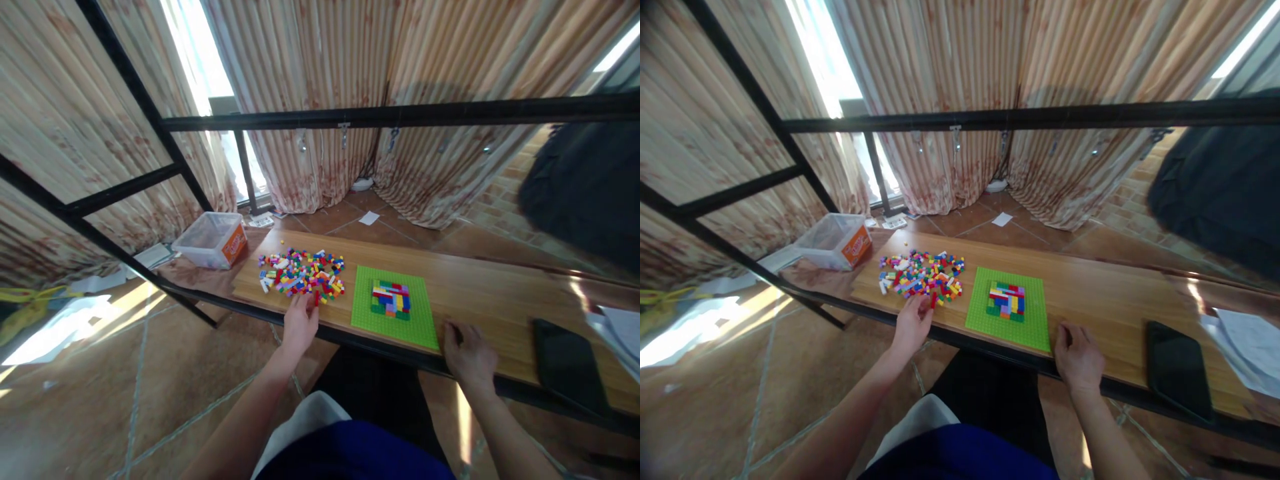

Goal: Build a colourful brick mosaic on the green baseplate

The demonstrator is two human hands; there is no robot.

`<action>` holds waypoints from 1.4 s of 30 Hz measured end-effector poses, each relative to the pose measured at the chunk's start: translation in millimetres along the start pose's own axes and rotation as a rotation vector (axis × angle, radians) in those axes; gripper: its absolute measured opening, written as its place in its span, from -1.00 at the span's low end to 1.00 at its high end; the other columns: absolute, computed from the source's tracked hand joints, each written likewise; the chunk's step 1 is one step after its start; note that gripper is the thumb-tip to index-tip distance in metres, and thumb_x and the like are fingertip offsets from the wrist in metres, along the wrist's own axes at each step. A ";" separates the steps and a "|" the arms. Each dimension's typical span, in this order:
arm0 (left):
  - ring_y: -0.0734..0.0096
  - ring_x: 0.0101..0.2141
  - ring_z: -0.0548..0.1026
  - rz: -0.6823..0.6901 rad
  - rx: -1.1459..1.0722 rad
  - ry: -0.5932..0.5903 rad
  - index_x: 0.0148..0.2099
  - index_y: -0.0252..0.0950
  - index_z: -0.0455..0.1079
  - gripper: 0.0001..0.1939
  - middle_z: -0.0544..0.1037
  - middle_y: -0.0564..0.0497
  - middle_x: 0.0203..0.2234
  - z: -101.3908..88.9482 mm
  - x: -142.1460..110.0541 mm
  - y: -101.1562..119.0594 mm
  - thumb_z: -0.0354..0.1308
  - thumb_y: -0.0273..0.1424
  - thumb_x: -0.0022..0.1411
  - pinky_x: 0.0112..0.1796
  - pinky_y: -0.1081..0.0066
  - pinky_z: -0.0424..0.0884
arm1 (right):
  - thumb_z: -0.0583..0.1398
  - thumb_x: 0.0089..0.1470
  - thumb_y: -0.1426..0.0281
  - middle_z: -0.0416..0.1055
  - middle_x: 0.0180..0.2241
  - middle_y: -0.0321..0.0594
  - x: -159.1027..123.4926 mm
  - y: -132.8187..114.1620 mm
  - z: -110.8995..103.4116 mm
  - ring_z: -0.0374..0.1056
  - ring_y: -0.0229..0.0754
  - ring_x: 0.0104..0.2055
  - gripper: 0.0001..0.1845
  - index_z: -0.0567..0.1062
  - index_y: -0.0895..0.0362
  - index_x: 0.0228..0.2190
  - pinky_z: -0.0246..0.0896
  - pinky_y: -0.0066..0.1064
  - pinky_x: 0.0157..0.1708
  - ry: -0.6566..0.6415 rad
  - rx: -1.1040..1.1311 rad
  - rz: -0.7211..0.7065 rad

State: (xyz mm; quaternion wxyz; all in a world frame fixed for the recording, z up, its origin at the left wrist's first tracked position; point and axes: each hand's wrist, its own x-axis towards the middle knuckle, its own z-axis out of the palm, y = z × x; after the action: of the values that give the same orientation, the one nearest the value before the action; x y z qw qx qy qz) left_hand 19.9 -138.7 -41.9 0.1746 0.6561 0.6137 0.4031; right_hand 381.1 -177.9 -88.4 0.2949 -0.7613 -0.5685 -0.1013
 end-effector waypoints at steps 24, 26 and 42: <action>0.31 -0.11 0.48 0.024 0.105 0.078 0.01 -0.24 0.40 -0.68 0.50 -0.06 -0.12 -12.5 32.6 -14.2 0.05 -0.53 0.21 -0.03 0.30 0.41 | -0.01 0.18 0.18 0.46 -0.29 -0.08 -1.7 1.6 0.3 0.32 -0.09 -0.35 -0.61 0.52 0.14 -0.28 0.04 -0.35 -0.50 -0.005 -0.097 -0.016; 0.26 -0.05 0.45 -0.031 0.187 0.174 0.03 -0.25 0.39 -0.66 0.45 -0.10 -0.06 -19.3 39.6 -18.8 0.07 -0.51 0.20 0.00 0.28 0.40 | -0.01 0.18 0.18 0.46 -0.30 -0.07 -1.5 1.2 0.2 0.30 -0.10 -0.37 -0.59 0.53 0.15 -0.28 0.02 -0.35 -0.51 0.002 -0.098 -0.023; 0.28 -0.16 0.47 -0.159 0.312 0.067 -0.19 -0.27 0.43 -0.86 0.49 -0.08 -0.22 -25.5 58.2 -34.0 0.05 -0.44 0.27 -0.12 0.33 0.38 | 0.01 0.18 0.21 0.47 -0.29 -0.09 -1.3 -3.1 -3.2 0.31 -0.10 -0.36 -0.63 0.54 0.14 -0.29 0.03 -0.34 -0.48 -0.014 -0.105 0.006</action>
State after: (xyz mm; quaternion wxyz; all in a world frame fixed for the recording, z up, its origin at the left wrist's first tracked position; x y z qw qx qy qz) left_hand -26.2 -84.0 -32.5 0.0814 0.6110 0.7241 0.3095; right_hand 378.4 -180.2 -85.4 0.2509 -0.7781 -0.5621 -0.1248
